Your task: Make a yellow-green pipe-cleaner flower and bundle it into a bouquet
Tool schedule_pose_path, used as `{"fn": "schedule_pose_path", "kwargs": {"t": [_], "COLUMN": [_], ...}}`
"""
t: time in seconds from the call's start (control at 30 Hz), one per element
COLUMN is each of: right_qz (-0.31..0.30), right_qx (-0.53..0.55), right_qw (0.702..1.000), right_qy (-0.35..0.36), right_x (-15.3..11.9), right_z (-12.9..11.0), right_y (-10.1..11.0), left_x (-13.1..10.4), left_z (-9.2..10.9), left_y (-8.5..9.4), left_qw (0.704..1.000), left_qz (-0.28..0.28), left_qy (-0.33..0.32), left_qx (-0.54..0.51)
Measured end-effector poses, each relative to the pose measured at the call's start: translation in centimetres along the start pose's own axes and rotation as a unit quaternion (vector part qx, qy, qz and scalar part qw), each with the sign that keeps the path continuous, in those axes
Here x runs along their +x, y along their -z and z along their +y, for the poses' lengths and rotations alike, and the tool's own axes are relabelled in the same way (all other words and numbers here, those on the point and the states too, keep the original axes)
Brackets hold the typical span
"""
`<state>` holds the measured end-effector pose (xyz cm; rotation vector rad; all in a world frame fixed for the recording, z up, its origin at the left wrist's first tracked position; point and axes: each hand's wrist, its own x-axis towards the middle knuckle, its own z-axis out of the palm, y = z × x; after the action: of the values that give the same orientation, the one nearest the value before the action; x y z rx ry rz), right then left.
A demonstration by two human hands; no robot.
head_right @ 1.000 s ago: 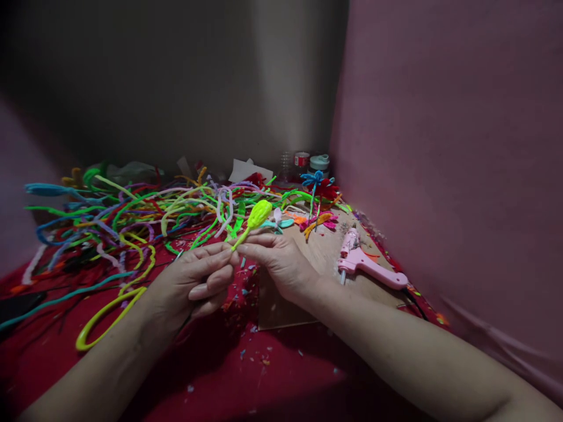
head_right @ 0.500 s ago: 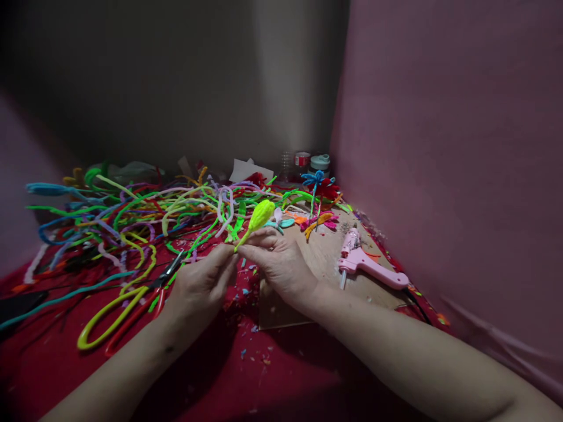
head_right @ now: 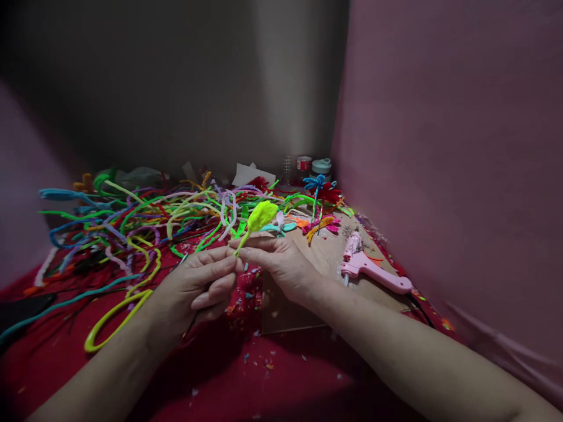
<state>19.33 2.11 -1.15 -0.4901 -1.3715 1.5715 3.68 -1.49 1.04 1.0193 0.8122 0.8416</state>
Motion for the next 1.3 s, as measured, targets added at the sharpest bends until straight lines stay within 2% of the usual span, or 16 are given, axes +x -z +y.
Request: {"fn": "schedule_pose_path", "kwargs": {"t": [0.1,0.17,0.2,0.23,0.33,0.37,0.43,0.47,0.53,0.63,0.73,0.83,0.9,1.03,1.17,1.3], "right_qz": [0.017,0.048,0.065,0.082,0.127,0.133,0.138,0.135,0.119,0.083,0.054,0.037,0.045,0.066,0.062,0.085], "right_qx": [0.045,0.064,0.074,0.081,0.081,0.07,0.045,0.04,0.042,0.065,0.091,0.091,0.088,0.099,0.117,0.129], "right_qw": [0.999,0.997,0.995,0.993,0.987,0.987,0.988,0.989,0.991,0.993,0.993,0.994,0.994,0.991,0.985,0.982], "right_qy": [-0.007,-0.018,-0.026,-0.034,-0.05,-0.051,-0.044,-0.04,-0.041,-0.056,-0.054,-0.05,-0.056,-0.066,-0.107,-0.108], "right_x": [-0.1,-0.2,-0.2,-0.2,-0.2,-0.2,-0.2,-0.2,-0.2,-0.2,-0.2,-0.2,-0.2,-0.4,-0.4,-0.3], "right_z": [0.0,0.2,0.2,0.3,0.3,0.3,0.2,0.3,0.4,0.4,0.1,-0.3,-0.5,-0.1,0.6,0.7], "right_y": [-0.3,-0.5,-0.6,-0.7,-1.0,-1.1,-1.2,-1.2,-1.1,-0.8,-0.6,-0.6,-0.7,-0.8,-0.7,-0.8], "left_x": [-0.1,0.0,0.0,0.1,0.5,0.6,0.7,0.7,0.7,0.3,0.0,-0.1,0.0,0.2,0.4,0.6], "left_z": [0.1,0.0,-0.2,-0.5,-1.5,-1.9,-2.3,-2.3,-2.0,-1.0,-0.3,-0.3,-0.5,-0.6,-0.6,-0.9], "left_y": [-0.1,-0.4,-0.6,-0.7,-0.7,-0.6,-0.4,-0.4,-0.6,-1.0,-1.0,-0.6,-0.5,-0.6,-1.1,-1.4], "left_qw": [1.0,0.993,0.979,0.952,0.834,0.809,0.793,0.801,0.844,0.936,0.988,0.999,0.999,0.996,0.986,0.961], "left_qz": [-0.012,0.03,0.065,0.104,0.198,0.21,0.216,0.212,0.194,0.15,0.084,0.032,0.03,0.063,0.097,0.165], "left_qy": [0.005,-0.026,-0.062,-0.107,-0.233,-0.253,-0.267,-0.266,-0.239,-0.139,-0.055,-0.03,-0.027,-0.037,-0.049,-0.103], "left_qx": [0.016,0.111,0.185,0.267,0.459,0.487,0.503,0.493,0.44,0.285,0.119,0.025,0.01,0.058,0.124,0.199]}}
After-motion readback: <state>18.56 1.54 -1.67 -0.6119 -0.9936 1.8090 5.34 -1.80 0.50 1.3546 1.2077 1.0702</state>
